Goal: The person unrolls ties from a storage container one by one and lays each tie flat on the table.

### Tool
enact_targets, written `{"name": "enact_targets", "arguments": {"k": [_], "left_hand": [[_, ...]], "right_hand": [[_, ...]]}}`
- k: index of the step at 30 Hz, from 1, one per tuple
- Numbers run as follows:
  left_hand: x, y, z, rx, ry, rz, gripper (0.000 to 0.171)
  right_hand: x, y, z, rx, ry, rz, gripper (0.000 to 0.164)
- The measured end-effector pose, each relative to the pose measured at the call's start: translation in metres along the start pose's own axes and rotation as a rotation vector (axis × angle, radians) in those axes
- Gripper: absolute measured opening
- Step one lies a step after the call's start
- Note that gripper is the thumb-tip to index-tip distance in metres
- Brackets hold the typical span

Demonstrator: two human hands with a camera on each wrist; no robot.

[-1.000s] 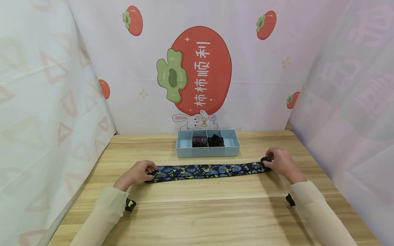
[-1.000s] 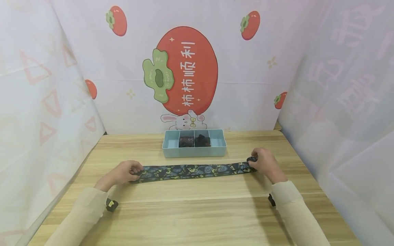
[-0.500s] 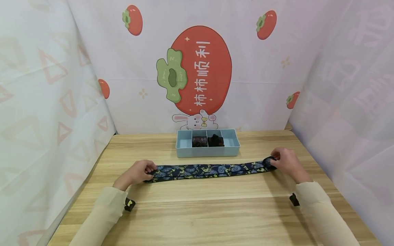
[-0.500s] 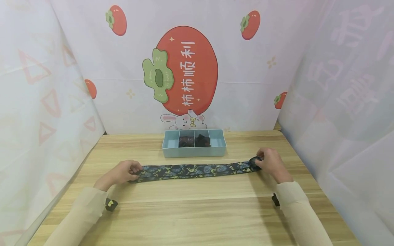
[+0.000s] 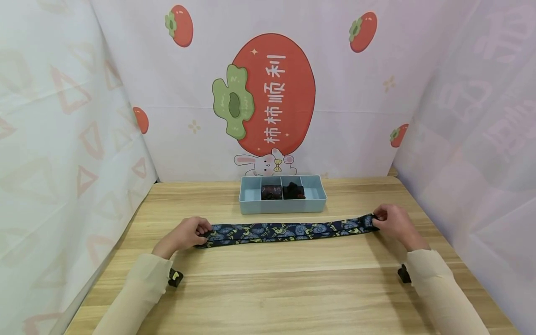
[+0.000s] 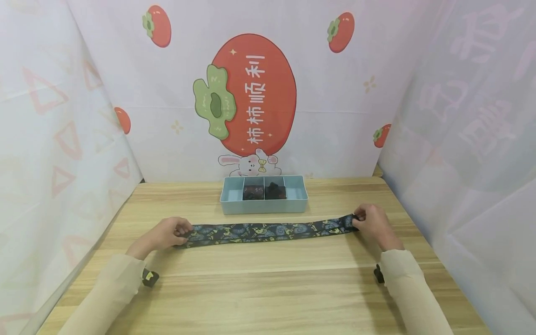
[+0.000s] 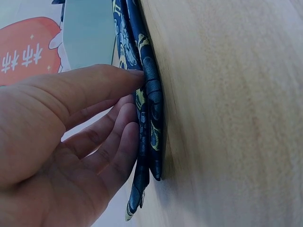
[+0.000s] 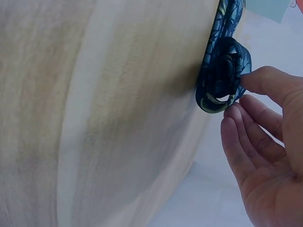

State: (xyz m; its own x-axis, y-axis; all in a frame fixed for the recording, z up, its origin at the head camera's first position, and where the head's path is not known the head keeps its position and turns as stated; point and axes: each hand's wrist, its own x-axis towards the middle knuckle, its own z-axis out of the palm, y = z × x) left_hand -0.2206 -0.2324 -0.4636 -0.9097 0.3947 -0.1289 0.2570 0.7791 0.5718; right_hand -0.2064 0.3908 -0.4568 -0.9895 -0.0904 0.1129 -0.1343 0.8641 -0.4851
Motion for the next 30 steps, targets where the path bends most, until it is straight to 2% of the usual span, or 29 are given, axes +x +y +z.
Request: {"name": "enact_targets", "arguments": {"k": [5,13,20,30], "left_hand": [[0.000,0.000,0.000,-0.005,-0.008,0.002,0.025],[0.000,0.001,-0.001,-0.004,-0.010,0.006,0.025],[0.001,-0.007,-0.003,0.002,-0.007,0.001,0.025],[-0.001,-0.009,-0.006,0.005,0.003,-0.014,0.026]], "right_hand": [[0.002,0.000,-0.004,0.010,-0.014,0.001,0.028],[0.007,-0.011,-0.009,-0.014,-0.046,-0.060,0.036],[0.013,-0.014,0.001,-0.039,-0.067,-0.103,0.038],[0.013,-0.016,0.019,-0.041,-0.058,-0.107,0.041]]}}
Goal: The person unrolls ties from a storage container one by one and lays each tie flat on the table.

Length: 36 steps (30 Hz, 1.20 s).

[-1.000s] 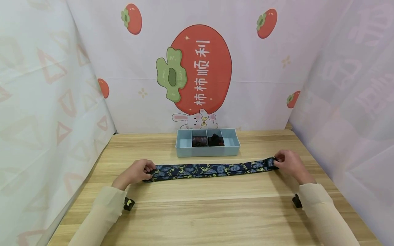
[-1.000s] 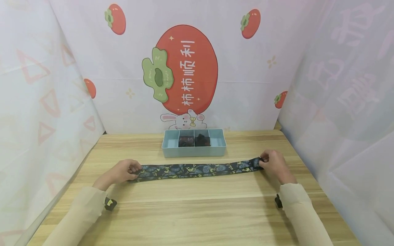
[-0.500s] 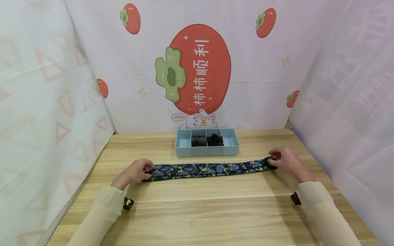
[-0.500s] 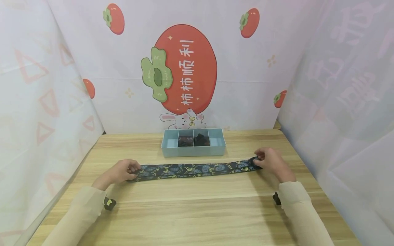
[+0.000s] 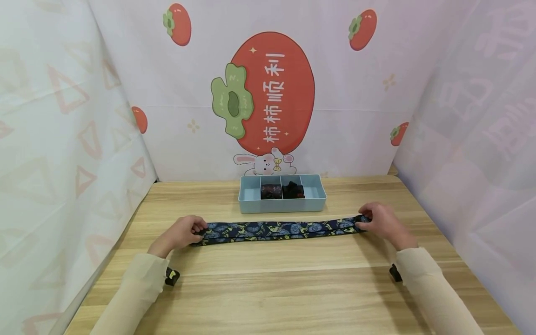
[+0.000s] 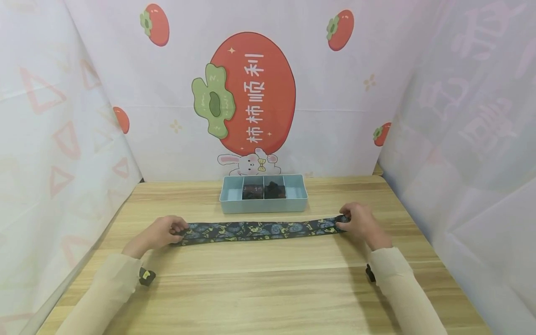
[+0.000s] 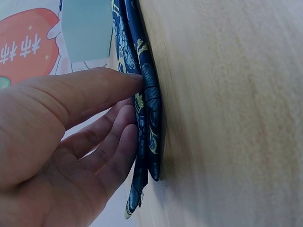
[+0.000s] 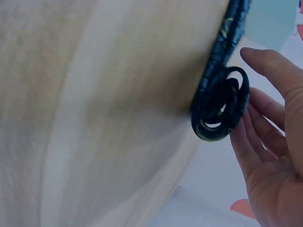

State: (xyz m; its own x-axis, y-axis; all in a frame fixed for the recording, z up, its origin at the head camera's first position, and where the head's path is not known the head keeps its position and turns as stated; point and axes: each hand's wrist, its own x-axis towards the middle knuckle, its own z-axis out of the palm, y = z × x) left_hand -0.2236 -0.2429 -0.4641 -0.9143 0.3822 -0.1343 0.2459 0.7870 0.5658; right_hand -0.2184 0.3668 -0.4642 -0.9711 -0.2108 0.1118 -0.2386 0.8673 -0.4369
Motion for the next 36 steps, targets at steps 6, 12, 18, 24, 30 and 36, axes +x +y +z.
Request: {"name": "enact_targets", "arguments": {"k": [6,12,18,24,30,36], "left_hand": [[0.000,-0.001,0.000,0.005,0.004,0.006,0.026],[0.001,-0.003,0.001,0.005,0.007,0.008,0.025],[0.001,-0.004,0.001,0.005,0.004,0.003,0.025],[-0.003,-0.003,-0.004,0.000,0.003,-0.001,0.025],[-0.005,-0.005,-0.006,-0.006,0.008,-0.001,0.026],[-0.005,-0.011,-0.007,-0.003,0.013,-0.002,0.026]], "right_hand": [[0.002,0.000,0.007,-0.037,0.023,0.021,0.037],[0.001,-0.002,0.004,-0.032,0.035,0.028,0.034],[-0.003,-0.001,-0.006,0.002,0.046,0.040,0.032],[-0.005,0.004,-0.013,0.014,0.059,0.070,0.032],[-0.007,0.007,-0.019,0.023,0.076,0.088,0.032],[-0.009,0.009,-0.022,0.029,0.099,0.097,0.030]]}}
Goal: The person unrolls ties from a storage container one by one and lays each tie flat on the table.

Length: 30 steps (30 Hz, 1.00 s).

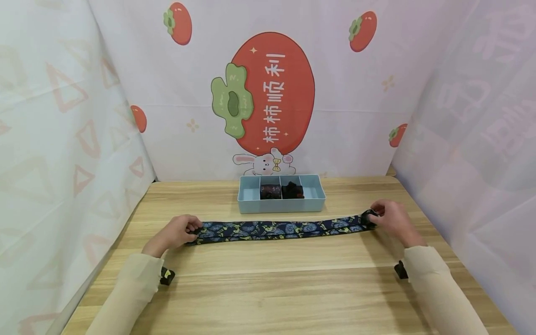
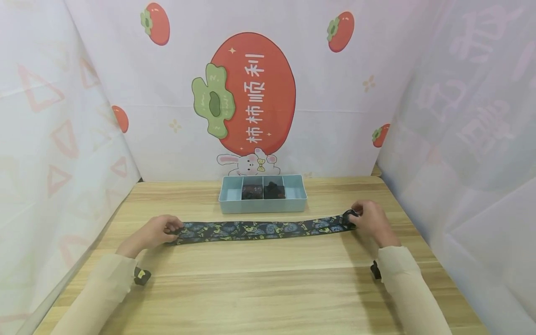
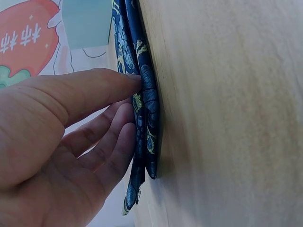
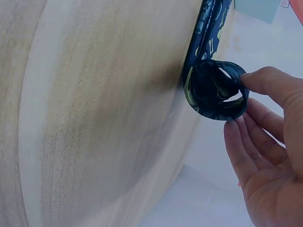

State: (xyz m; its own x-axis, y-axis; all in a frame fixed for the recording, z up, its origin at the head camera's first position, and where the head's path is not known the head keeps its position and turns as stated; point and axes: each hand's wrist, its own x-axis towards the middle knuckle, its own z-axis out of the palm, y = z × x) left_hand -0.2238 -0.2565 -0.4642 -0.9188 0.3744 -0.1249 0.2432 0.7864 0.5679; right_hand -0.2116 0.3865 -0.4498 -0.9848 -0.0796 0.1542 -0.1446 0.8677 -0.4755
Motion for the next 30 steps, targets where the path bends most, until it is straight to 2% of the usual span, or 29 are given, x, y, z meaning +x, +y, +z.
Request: {"name": "enact_targets", "arguments": {"k": [22,30], "left_hand": [[-0.007,-0.009,-0.006,0.029,0.023,-0.035,0.027],[-0.008,-0.006,-0.007,0.021,0.023,-0.027,0.028]], "right_hand": [[0.004,0.011,0.004,0.021,-0.012,0.097,0.025],[0.006,0.006,0.001,0.015,0.002,0.084,0.027]]}}
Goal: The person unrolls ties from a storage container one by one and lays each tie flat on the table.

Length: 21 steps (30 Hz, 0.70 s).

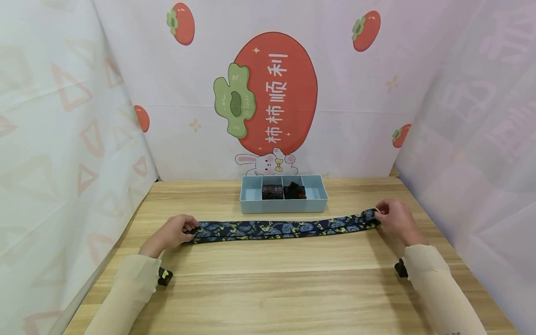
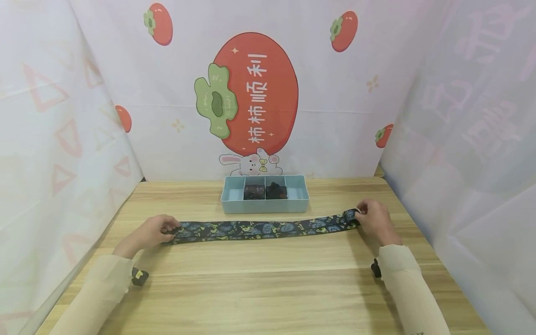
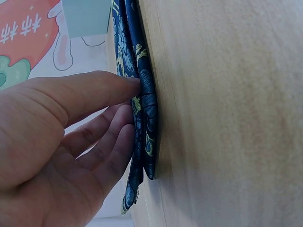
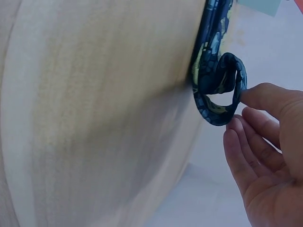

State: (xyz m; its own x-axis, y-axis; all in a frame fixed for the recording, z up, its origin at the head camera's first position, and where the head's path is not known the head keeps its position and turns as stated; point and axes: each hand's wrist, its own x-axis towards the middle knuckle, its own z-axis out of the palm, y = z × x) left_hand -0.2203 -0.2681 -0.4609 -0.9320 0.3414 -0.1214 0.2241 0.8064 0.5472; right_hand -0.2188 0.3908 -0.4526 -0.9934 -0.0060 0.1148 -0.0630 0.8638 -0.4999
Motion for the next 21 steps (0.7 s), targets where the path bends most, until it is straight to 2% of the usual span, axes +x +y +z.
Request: {"name": "enact_targets", "arguments": {"k": [6,10,14,21], "left_hand": [[0.001,-0.001,0.001,-0.003,0.005,0.005,0.028],[0.001,-0.002,0.001,0.003,0.008,0.008,0.028],[0.000,-0.001,0.001,0.009,0.008,0.003,0.028],[0.000,-0.002,0.002,0.002,0.008,-0.011,0.028]], "right_hand": [[0.003,-0.009,-0.004,-0.033,-0.023,-0.054,0.033],[0.008,-0.013,0.002,-0.075,-0.055,-0.091,0.037],[0.012,-0.015,0.010,-0.129,-0.048,-0.135,0.039],[0.011,-0.012,0.010,-0.100,-0.023,-0.086,0.039]]}}
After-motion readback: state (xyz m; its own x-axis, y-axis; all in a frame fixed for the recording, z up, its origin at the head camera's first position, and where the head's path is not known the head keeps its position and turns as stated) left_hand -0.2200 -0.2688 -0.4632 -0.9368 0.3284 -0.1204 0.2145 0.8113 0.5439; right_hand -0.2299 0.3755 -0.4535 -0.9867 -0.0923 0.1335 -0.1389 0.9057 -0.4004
